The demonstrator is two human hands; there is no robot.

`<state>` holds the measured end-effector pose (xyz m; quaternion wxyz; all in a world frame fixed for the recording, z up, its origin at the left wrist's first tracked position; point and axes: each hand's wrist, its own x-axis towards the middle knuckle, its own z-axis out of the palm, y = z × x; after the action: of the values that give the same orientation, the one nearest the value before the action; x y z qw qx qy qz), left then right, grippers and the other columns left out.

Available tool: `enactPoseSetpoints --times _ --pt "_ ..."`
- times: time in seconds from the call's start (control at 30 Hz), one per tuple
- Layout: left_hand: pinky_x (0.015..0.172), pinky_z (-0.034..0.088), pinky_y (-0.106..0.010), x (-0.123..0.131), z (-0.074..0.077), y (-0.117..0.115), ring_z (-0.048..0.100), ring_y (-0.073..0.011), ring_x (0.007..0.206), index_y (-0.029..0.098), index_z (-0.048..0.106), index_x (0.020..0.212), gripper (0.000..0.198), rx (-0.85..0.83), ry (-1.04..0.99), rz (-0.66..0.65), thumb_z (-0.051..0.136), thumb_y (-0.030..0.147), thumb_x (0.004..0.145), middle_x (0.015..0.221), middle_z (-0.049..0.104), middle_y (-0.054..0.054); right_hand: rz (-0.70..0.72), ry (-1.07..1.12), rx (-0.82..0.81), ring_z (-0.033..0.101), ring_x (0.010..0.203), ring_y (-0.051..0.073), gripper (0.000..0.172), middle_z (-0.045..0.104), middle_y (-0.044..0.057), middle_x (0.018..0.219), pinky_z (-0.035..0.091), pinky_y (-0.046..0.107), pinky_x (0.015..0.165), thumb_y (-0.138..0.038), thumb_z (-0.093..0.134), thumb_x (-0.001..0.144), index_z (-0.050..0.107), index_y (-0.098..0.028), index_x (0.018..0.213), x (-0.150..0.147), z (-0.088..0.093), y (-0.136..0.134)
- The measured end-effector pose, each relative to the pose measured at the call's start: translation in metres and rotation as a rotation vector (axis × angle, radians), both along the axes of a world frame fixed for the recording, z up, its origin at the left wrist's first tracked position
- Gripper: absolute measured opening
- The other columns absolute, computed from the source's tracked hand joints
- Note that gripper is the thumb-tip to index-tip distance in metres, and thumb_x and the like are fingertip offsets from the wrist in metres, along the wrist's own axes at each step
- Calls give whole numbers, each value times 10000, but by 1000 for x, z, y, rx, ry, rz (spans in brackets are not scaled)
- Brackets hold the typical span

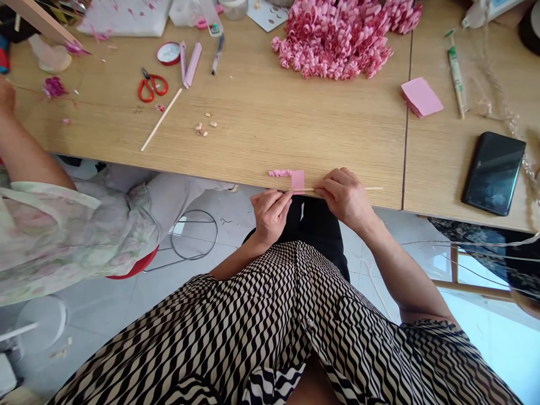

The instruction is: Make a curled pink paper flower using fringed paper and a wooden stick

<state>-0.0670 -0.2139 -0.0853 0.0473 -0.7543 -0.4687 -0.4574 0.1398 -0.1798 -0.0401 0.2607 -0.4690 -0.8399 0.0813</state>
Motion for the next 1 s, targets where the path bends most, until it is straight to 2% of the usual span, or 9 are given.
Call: enactPoseSetpoints --times 0.33,0.53,0.8,1.0 --pt "846 371 -333 2 1 -9 637 -146 876 215 708 1074 185 -8 29 15 595 187 931 828 672 -18 -1 -9 -26 490 799 198 250 629 81 839 414 338 713 -244 457 948 684 -197 854 0 2 0" --pt "863 354 -337 3 0 -6 632 -144 889 235 707 1092 196 -39 -31 31 587 205 940 835 669 -13 -8 7 -47 488 811 203 260 621 82 838 402 344 717 -259 452 948 685 -202 849 0 2 0" --pt "855 419 -327 -2 -3 -8 634 -149 878 222 710 1077 188 23 -9 79 606 204 922 815 667 -23 -19 18 -65 487 813 205 266 615 82 837 401 356 729 -258 450 946 685 -206 831 -1 1 0" --pt "845 410 -332 -3 -7 -8 639 -145 856 237 724 1043 172 -16 39 80 593 223 933 798 667 -18 -14 31 -59 479 811 204 261 609 75 837 394 357 724 -267 449 949 668 -215 817 -1 0 0"
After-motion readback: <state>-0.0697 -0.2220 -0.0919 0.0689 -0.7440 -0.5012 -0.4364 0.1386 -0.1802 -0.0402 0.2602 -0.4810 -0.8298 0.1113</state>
